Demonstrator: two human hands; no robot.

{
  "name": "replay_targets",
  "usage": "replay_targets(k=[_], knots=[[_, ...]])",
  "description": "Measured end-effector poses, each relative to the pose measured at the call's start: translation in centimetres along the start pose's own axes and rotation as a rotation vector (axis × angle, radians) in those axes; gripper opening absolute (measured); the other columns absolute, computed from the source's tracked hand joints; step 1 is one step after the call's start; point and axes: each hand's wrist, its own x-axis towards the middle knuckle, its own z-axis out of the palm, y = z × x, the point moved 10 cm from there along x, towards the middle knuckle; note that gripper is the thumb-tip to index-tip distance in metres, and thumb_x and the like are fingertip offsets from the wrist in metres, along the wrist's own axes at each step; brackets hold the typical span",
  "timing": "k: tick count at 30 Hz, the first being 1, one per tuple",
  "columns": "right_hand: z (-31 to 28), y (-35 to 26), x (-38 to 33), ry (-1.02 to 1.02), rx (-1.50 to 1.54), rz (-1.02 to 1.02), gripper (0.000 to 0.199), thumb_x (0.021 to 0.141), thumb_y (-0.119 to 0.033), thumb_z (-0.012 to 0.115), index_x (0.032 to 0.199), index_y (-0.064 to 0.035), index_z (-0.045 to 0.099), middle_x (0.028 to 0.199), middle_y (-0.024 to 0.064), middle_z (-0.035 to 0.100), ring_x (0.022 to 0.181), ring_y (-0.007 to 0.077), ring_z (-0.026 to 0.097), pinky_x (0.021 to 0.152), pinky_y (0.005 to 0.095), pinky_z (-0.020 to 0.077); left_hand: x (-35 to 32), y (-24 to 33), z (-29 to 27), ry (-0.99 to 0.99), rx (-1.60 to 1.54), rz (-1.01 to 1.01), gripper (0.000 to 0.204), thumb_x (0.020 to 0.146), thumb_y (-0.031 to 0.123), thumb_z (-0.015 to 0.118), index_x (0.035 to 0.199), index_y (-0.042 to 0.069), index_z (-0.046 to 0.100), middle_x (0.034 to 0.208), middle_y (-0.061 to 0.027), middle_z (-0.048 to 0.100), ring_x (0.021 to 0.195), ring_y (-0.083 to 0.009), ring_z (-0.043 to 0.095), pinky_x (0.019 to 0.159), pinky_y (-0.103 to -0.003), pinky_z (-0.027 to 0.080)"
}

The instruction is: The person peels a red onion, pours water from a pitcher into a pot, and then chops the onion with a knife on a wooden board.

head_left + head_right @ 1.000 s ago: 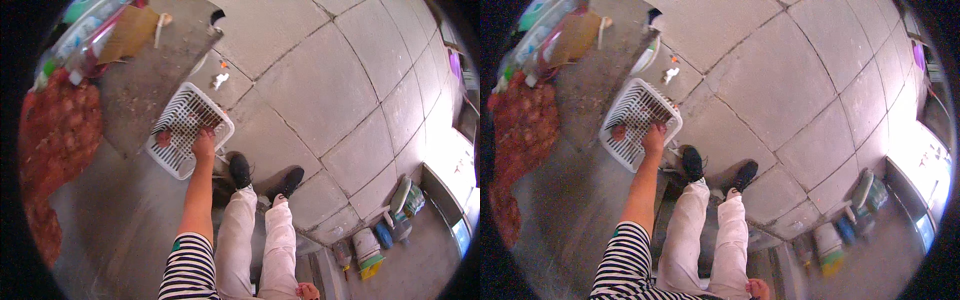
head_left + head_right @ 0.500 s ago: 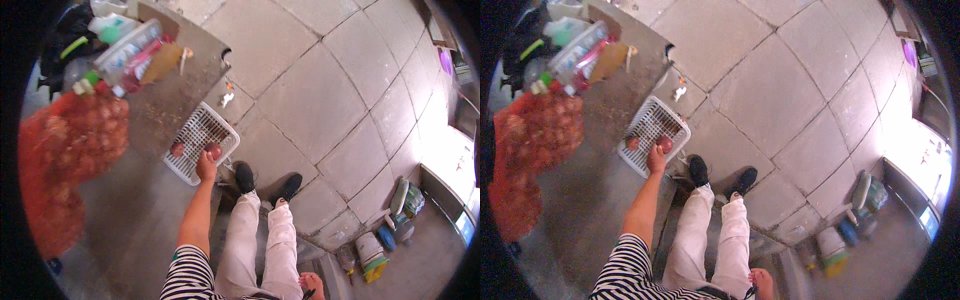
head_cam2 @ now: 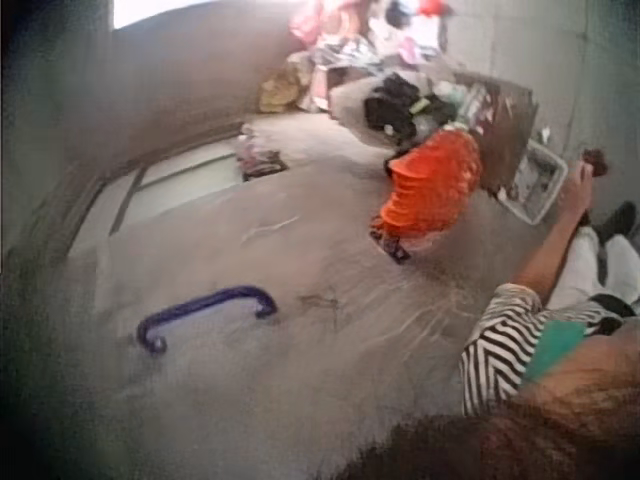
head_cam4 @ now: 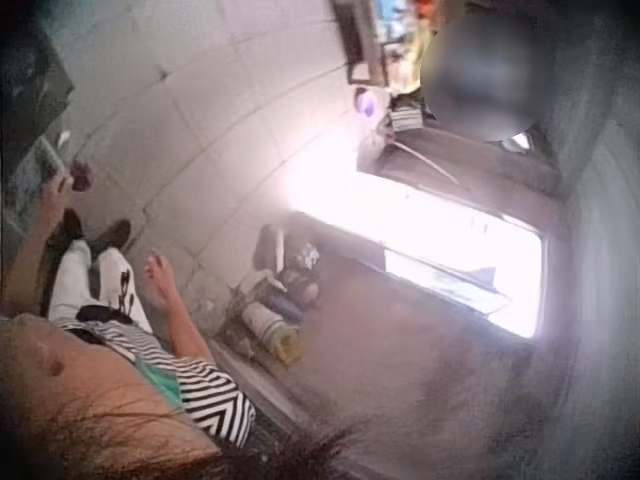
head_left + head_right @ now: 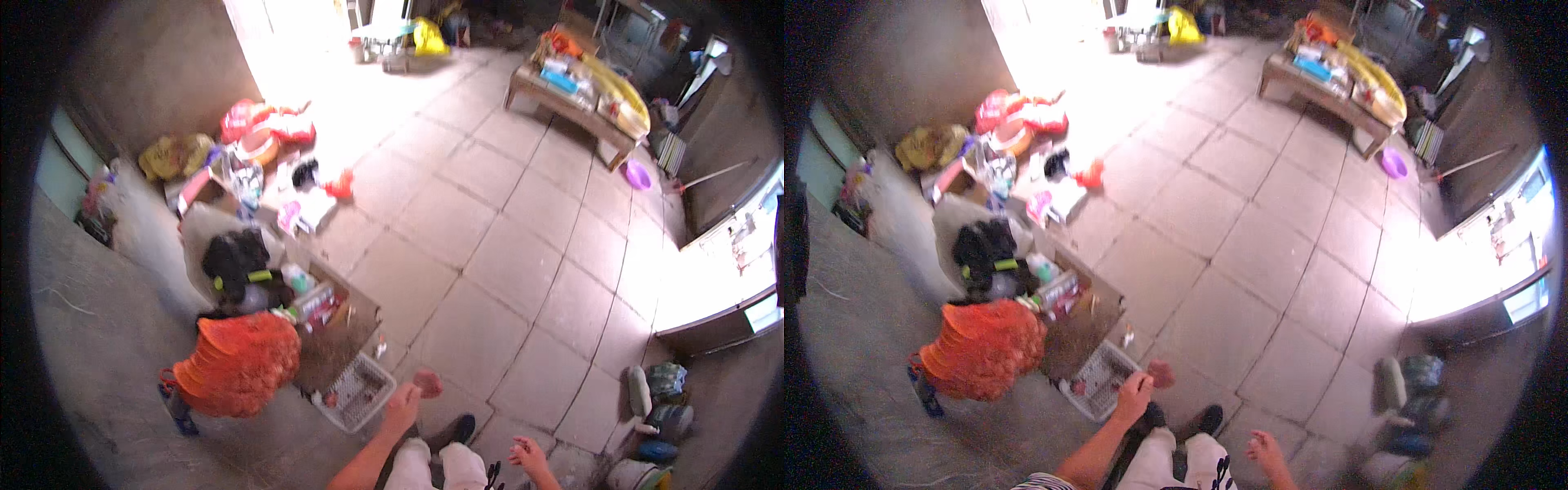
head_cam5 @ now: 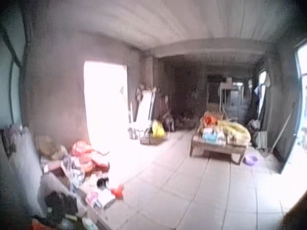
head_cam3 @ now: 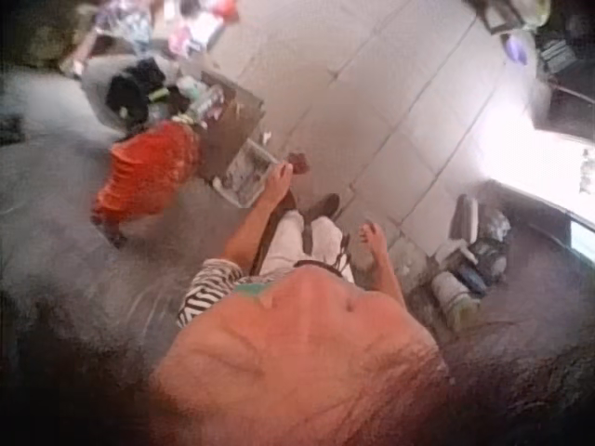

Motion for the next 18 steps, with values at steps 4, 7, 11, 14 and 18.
replay_targets(k=[4,7,11,14,18], knots=[[-0.5,-12.9,0.8,-0.138,0.065,-0.262,0.045,0.097,-0.024,0.054,0.137,-0.0091,0.041,0.11,0.0143,0.061,0.085,0.0211,0.065,0.074,0.0339,0.0544,0.0,13.1,-0.7,0.017,0.093,0.229,0.022,0.096,0.026,0.051,0.099,0.005,0.059,0.09,-0.0193,0.062,0.087,-0.0406,0.06,0.072,-0.045,0.048],[-0.6,-24.4,-1.8,-0.258,0.033,-0.479,0.049,0.097,-0.03,0.054,0.139,-0.011,0.038,0.115,0.014,0.059,0.089,0.0211,0.065,0.076,0.033,0.0535,0.3,25.4,-0.4,0.001,0.144,0.398,0.02,0.096,0.023,0.051,0.102,0.006,0.059,0.092,-0.018,0.063,0.086,-0.0387,0.061,0.072,-0.044,0.048],[-0.2,-35.7,-7.3,-0.418,-0.015,-0.679,0.053,0.097,-0.04,0.053,0.139,-0.0121,0.037,0.113,0.0123,0.057,0.083,0.0183,0.063,0.067,0.0293,0.0511,-0.6,37.0,1.9,-0.031,0.225,0.542,0.019,0.095,0.02,0.052,0.107,0.007,0.059,0.094,-0.0166,0.063,0.087,-0.0368,0.062,0.07,-0.043,0.05],[-0.8,-39.3,-10.9,-0.552,0.021,-0.712,0.054,0.095,-0.043,0.056,0.136,-0.0113,0.04,0.098,0.0077,0.058,0.072,0.0145,0.058,0.057,0.0262,0.046,-1.9,41.8,4.9,-0.08,0.252,0.649,0.018,0.095,0.018,0.051,0.106,0.005,0.057,0.097,-0.0147,0.062,0.089,-0.0373,0.061,0.073,-0.044,0.05],[-2.7,-40.6,-11.8,-0.575,0.082,-0.752,0.056,0.092,-0.046,0.059,0.131,-0.0092,0.043,0.085,0.0018,0.056,0.063,0.0111,0.051,0.051,0.0247,0.0398,-2.4,43.9,7.8,-0.11,0.205,0.728,0.015,0.095,0.016,0.051,0.102,0.004,0.055,0.102,-0.0153,0.061,0.092,-0.0383,0.06,0.075,-0.044,0.049]])
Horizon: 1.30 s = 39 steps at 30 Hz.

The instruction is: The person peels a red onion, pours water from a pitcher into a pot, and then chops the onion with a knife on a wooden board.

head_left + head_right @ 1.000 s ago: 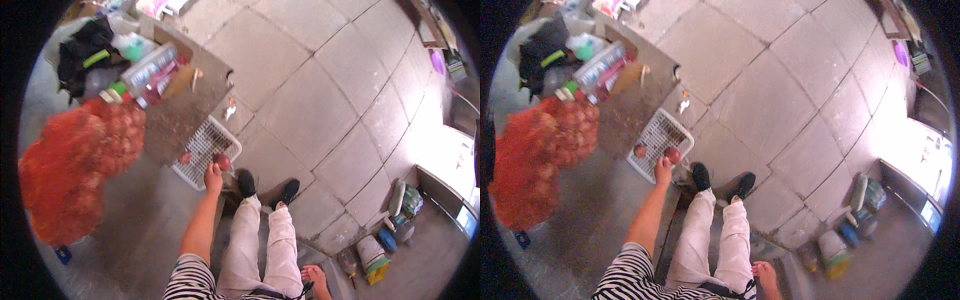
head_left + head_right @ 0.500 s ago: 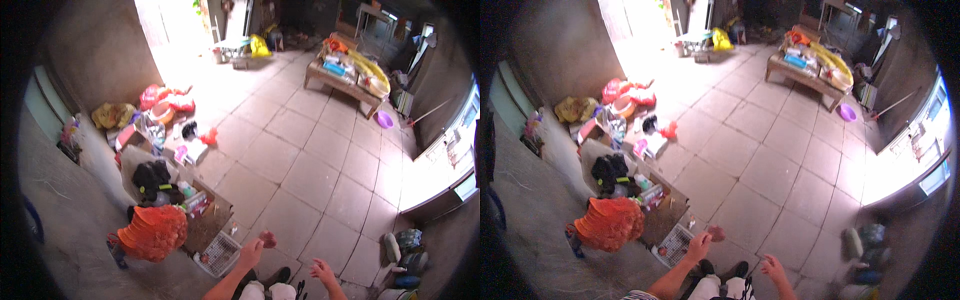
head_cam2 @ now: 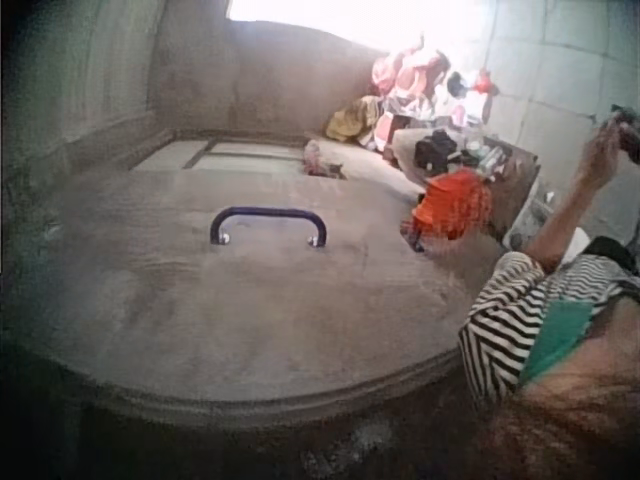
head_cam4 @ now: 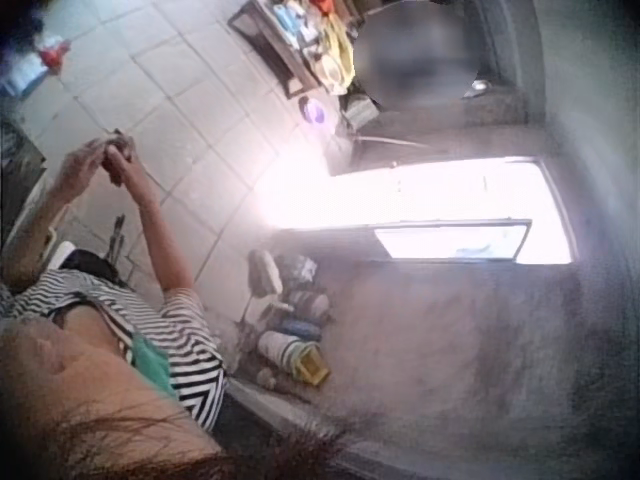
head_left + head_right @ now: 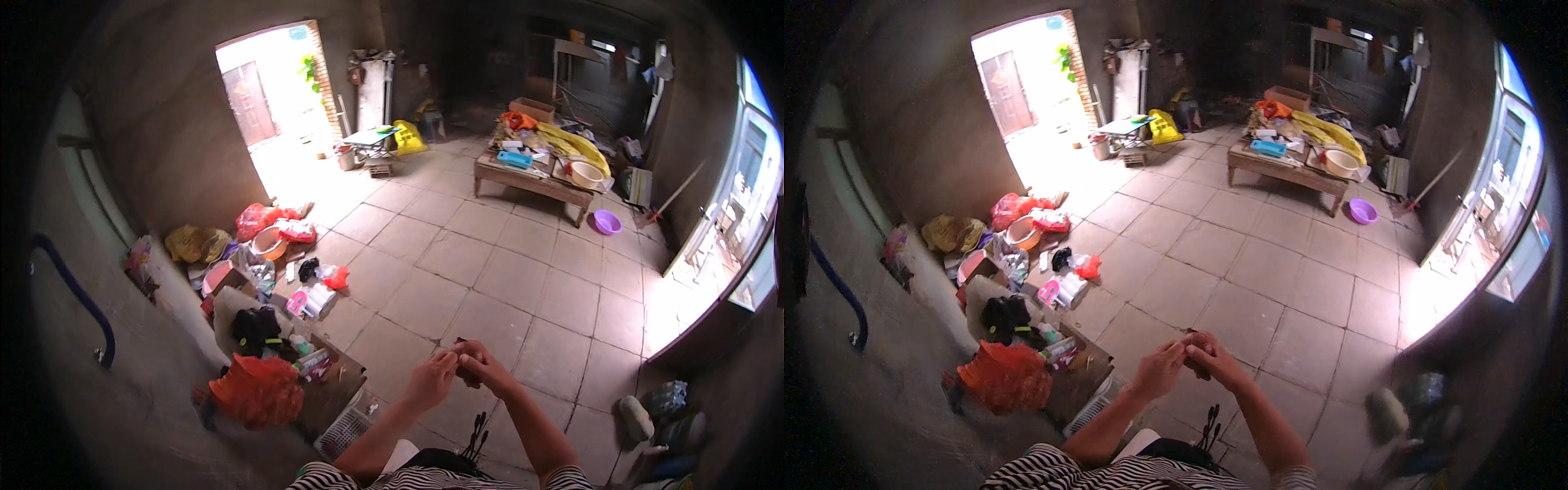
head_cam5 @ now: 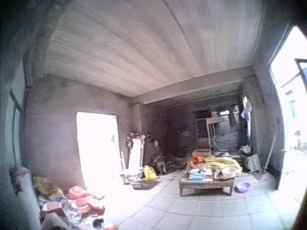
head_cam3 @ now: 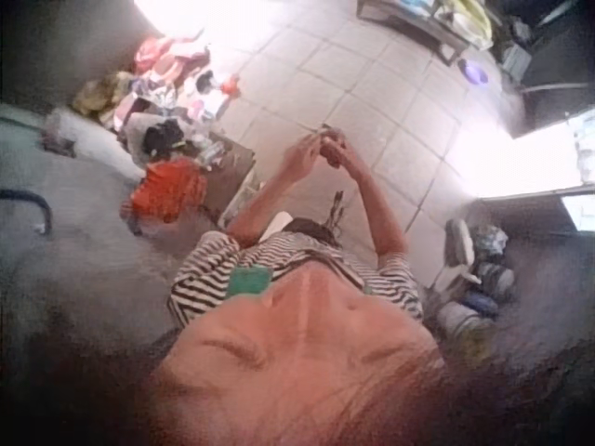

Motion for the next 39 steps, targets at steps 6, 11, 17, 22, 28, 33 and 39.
replay_targets(k=[6,11,17,22,28,33,39], knots=[[-2.2,-2.0,2.5,0.148,-0.123,-0.02,0.042,0.092,-0.039,0.061,0.117,-0.007,0.052,0.077,0.0006,0.054,0.056,0.0085,0.047,0.047,0.0237,0.0363,2.7,-1.5,0.2,-0.037,-0.096,-0.035,0.018,0.095,0.015,0.055,0.108,0.002,0.056,0.098,-0.0173,0.061,0.089,-0.0372,0.06,0.073,-0.04,0.05],[-4.8,-4.4,9.6,0.245,-0.032,-0.125,0.032,0.094,-0.035,0.057,0.106,-0.0055,0.057,0.073,0.0003,0.055,0.048,0.0064,0.041,0.042,0.0225,0.0308,8.6,-6.7,-0.8,0.096,-0.248,-0.116,0.026,0.09,0.019,0.065,0.109,0.004,0.056,0.102,-0.0146,0.06,0.091,-0.0309,0.06,0.077,-0.038,0.048],[-4.9,-11.0,22.3,0.162,0.016,-0.251,0.029,0.096,-0.031,0.054,0.098,-0.0024,0.059,0.084,0.0053,0.061,0.073,0.0119,0.053,0.067,0.0248,0.0417,17.4,-16.8,-3.2,0.282,-0.513,-0.269,0.056,0.089,0.028,0.069,0.13,0.007,0.038,0.116,-0.0131,0.048,0.104,-0.021,0.053,0.084,-0.035,0.048],[-7.8,-13.6,33.7,0.459,-0.276,-0.252,0.033,0.096,-0.033,0.051,0.099,-0.0031,0.064,0.078,0.0039,0.062,0.061,0.0105,0.055,0.051,0.0238,0.0434,26.5,-24.8,-2.9,0.084,-1.16,-0.517,0.059,0.095,0.037,0.059,0.135,0.011,0.023,0.131,-0.0111,0.04,0.121,-0.0215,0.046,0.086,-0.039,0.053],[-12.5,-14.7,44.8,0.516,-0.499,-0.189,0.034,0.096,-0.033,0.049,0.1,-0.0019,0.064,0.082,0.0062,0.066,0.074,0.014,0.06,0.068,0.0282,0.0497,35.0,-32.3,-3.5,0.102,-1.247,-0.659,0.055,0.095,0.038,0.058,0.132,0.013,0.027,0.135,-0.0105,0.042,0.122,-0.0248,0.05,0.09,-0.044,0.054],[-18.4,-15.2,55.3,0.362,-0.467,-0.081,0.037,0.096,-0.035,0.046,0.096,-0.0014,0.062,0.083,0.0161,0.065,0.075,0.0215,0.062,0.073,0.0341,0.0497,43.6,-38.3,-3.0,0.162,-1.212,-0.631,0.049,0.095,0.033,0.06,0.128,0.008,0.034,0.125,-0.0107,0.049,0.112,-0.024,0.058,0.088,-0.043,0.056],[-20.3,-17.7,69.4,0.059,-0.366,-0.104,0.042,0.098,-0.039,0.042,0.095,-0.0012,0.062,0.078,0.0131,0.063,0.07,0.0191,0.06,0.068,0.0327,0.049,53.6,-46.0,-7.5,0.246,-1.09,-0.551,0.048,0.094,0.029,0.061,0.127,0.004,0.036,0.12,-0.0116,0.051,0.104,-0.0231,0.062,0.084,-0.042,0.059]])
